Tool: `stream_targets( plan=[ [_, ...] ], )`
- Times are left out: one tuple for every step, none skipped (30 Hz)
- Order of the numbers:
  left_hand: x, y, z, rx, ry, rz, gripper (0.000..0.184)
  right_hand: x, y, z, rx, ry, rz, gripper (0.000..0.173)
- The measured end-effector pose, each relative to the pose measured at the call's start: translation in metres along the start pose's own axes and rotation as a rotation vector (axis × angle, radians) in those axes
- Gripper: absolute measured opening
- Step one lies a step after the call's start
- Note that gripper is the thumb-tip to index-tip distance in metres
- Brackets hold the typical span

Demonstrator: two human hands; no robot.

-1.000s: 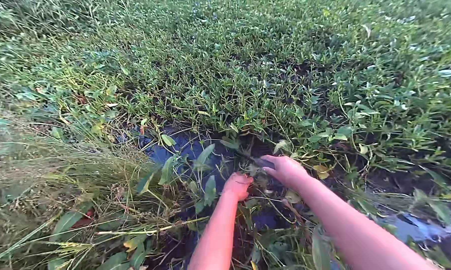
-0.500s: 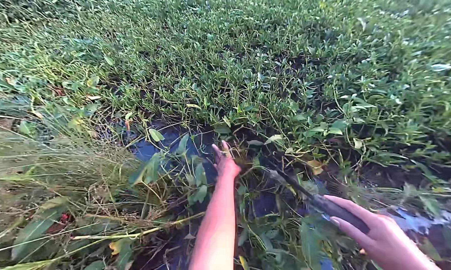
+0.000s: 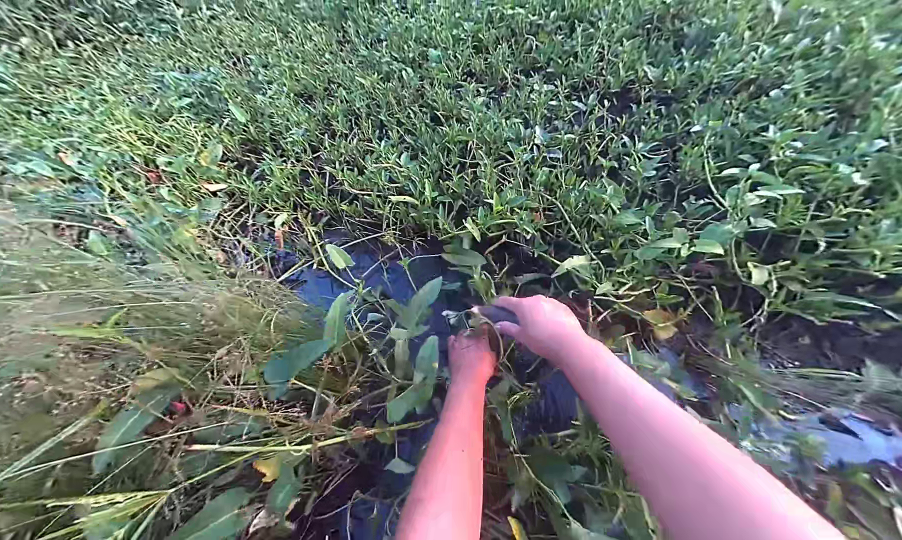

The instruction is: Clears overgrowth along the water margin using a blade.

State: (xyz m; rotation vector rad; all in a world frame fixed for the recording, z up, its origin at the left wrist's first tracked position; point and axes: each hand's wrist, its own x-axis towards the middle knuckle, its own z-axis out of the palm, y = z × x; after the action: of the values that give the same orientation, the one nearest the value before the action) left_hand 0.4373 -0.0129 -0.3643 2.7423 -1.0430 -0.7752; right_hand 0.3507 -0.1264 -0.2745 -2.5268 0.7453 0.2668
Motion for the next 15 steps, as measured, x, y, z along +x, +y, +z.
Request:
stream_targets(
  plan=[
    [-0.002, -0.009, -0.002, -0.004, -0.012, 0.015, 0.049, -0.004, 0.006, -0.002, -0.063, -0.042, 0.008, 0.039],
    [-0.003, -0.017, -0.004, -0.008, -0.016, 0.039, 0.049, -0.014, 0.018, -0.007, -0.108, -0.078, 0.014, 0.041],
    [-0.004, -0.024, -0.005, -0.001, -0.035, 0.065, 0.048, -0.027, 0.033, -0.015, -0.145, -0.112, 0.016, 0.043],
    [-0.006, -0.028, -0.006, 0.008, -0.049, 0.099, 0.046, -0.042, 0.049, -0.023, -0.171, -0.139, 0.018, 0.044],
    [-0.009, -0.028, -0.006, 0.018, -0.064, 0.147, 0.044, -0.057, 0.062, -0.031, -0.191, -0.155, 0.022, 0.045],
    [-0.013, -0.025, -0.007, 0.034, -0.095, 0.188, 0.045, -0.072, 0.073, -0.039, -0.213, -0.164, 0.029, 0.046],
    [-0.022, -0.022, -0.006, 0.047, -0.136, 0.212, 0.047, -0.088, 0.082, -0.048, -0.24, -0.177, 0.045, 0.046],
    [-0.034, -0.023, -0.006, 0.06, -0.175, 0.219, 0.049, -0.104, 0.091, -0.058, -0.268, -0.192, 0.08, 0.046],
    [-0.048, -0.029, -0.006, 0.063, -0.204, 0.221, 0.049, -0.122, 0.104, -0.068, -0.273, -0.18, 0.112, 0.046],
    [-0.062, -0.038, -0.004, 0.051, -0.214, 0.232, 0.048, -0.142, 0.122, -0.079, -0.261, -0.136, 0.123, 0.045],
    [-0.076, -0.046, -0.001, 0.042, -0.221, 0.265, 0.045, -0.163, 0.14, -0.09, -0.228, -0.075, 0.11, 0.045],
    [-0.091, -0.052, 0.002, 0.057, -0.25, 0.311, 0.043, -0.188, 0.154, -0.101, -0.187, -0.016, 0.082, 0.044],
    [-0.107, -0.054, 0.005, 0.088, -0.301, 0.359, 0.041, -0.214, 0.161, -0.11, -0.142, 0.029, 0.046, 0.044],
    [-0.122, -0.055, 0.006, 0.133, -0.361, 0.403, 0.045, -0.241, 0.16, -0.118, -0.102, 0.025, 0.03, 0.044],
    [-0.138, -0.054, 0.005, 0.165, -0.42, 0.444, 0.049, -0.265, 0.153, -0.126, -0.058, -0.002, 0.033, 0.045]
  ],
)
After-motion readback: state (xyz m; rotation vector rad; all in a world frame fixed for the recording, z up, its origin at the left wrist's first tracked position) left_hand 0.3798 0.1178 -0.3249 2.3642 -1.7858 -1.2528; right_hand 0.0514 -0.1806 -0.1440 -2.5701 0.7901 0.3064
